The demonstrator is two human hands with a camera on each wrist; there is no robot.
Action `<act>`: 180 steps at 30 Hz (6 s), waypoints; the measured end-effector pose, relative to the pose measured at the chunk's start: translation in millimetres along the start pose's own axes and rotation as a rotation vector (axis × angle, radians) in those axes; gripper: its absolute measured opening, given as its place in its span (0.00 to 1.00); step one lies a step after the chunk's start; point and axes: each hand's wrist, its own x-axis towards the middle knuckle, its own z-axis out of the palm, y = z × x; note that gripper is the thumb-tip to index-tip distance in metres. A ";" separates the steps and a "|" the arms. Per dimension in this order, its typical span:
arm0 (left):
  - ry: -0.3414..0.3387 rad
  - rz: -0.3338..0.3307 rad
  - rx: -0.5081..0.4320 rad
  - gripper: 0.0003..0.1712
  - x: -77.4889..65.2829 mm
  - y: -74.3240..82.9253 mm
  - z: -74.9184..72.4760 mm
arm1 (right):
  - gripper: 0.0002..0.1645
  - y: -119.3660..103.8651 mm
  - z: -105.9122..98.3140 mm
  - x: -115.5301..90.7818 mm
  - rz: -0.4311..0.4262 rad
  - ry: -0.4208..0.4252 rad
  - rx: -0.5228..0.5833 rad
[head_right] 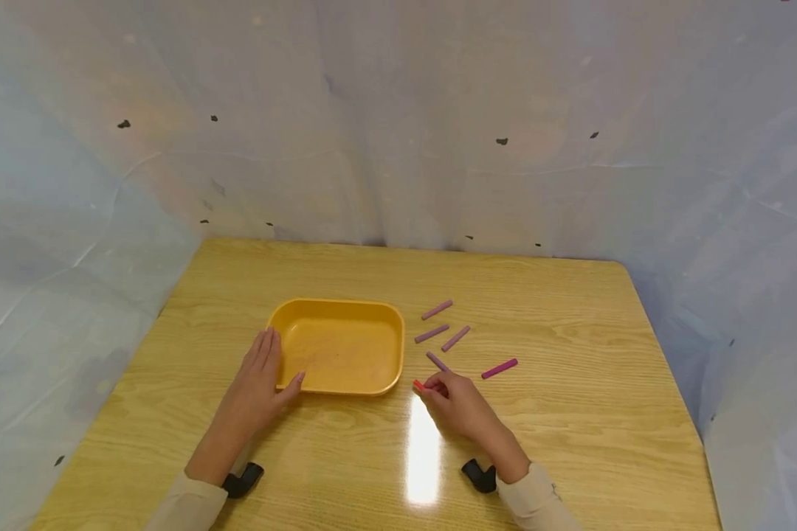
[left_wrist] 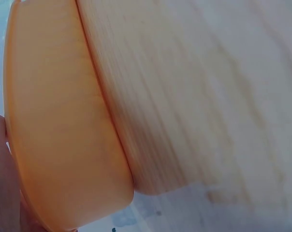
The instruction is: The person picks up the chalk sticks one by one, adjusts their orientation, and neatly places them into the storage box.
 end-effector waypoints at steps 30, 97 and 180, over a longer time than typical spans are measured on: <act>0.008 -0.010 -0.003 0.52 -0.5 -0.3 2.0 | 0.27 -1.3 -10.8 1.2 0.218 -0.082 0.624; 0.029 -0.005 0.003 0.53 5.3 -3.8 6.8 | 0.21 -112.7 25.0 119.8 0.291 -0.133 0.953; -0.006 -0.024 -0.033 0.53 7.9 -2.7 1.5 | 0.07 -125.0 117.1 178.8 0.511 0.044 0.612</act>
